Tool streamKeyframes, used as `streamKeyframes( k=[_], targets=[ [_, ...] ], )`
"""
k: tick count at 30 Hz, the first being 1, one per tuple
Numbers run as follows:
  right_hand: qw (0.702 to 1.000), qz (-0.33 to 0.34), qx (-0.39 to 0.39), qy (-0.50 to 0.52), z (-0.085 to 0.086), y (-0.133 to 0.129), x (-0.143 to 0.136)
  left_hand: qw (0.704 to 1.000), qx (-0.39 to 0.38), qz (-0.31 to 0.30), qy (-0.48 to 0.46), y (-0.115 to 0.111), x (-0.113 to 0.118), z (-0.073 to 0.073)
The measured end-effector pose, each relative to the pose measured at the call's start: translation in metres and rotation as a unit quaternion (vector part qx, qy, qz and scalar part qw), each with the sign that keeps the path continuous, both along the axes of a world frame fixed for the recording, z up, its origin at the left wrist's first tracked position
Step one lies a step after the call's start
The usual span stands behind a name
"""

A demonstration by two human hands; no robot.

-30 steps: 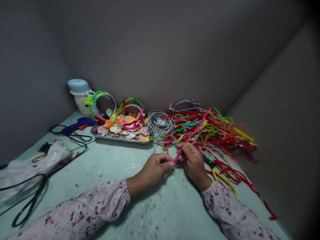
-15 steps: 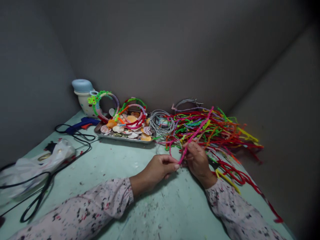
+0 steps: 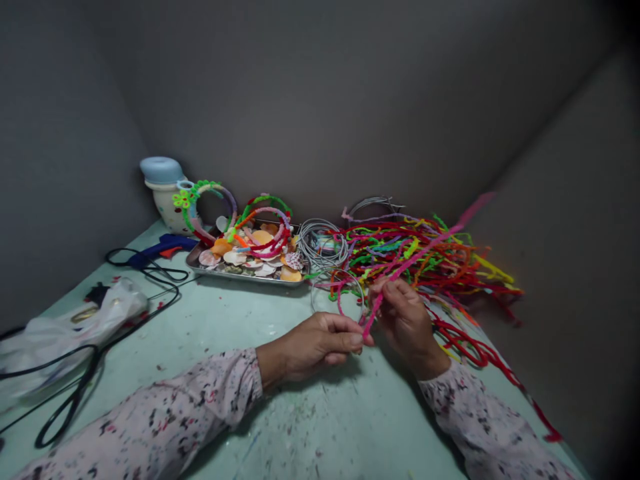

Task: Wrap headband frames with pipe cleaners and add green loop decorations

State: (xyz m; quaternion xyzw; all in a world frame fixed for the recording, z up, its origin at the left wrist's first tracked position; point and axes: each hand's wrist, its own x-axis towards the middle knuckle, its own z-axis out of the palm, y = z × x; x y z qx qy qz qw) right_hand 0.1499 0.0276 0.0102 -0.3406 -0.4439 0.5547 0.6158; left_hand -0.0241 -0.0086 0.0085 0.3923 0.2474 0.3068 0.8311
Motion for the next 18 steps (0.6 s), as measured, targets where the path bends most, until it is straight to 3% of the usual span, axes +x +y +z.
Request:
streamKeyframes(
  k=[3,9,12,18],
  targets=[
    [1.0,0.012,0.001,-0.017,0.006,-0.004,-0.001,0.999,-0.02,-0.044,-0.025,0.0,-0.002,-0.001],
    [1.0,-0.001,0.003,-0.021,0.01,-0.004,0.0,0.998,-0.024,-0.041,-0.047,0.003,-0.006,0.0],
    [1.0,0.002,0.008,-0.019,0.005,-0.001,0.002,0.998,-0.03,-0.043,-0.048,0.003,-0.006,0.0],
    [1.0,0.012,-0.008,-0.008,-0.011,0.004,-0.001,0.999,-0.006,0.015,-0.03,0.004,-0.004,-0.007]
  ],
)
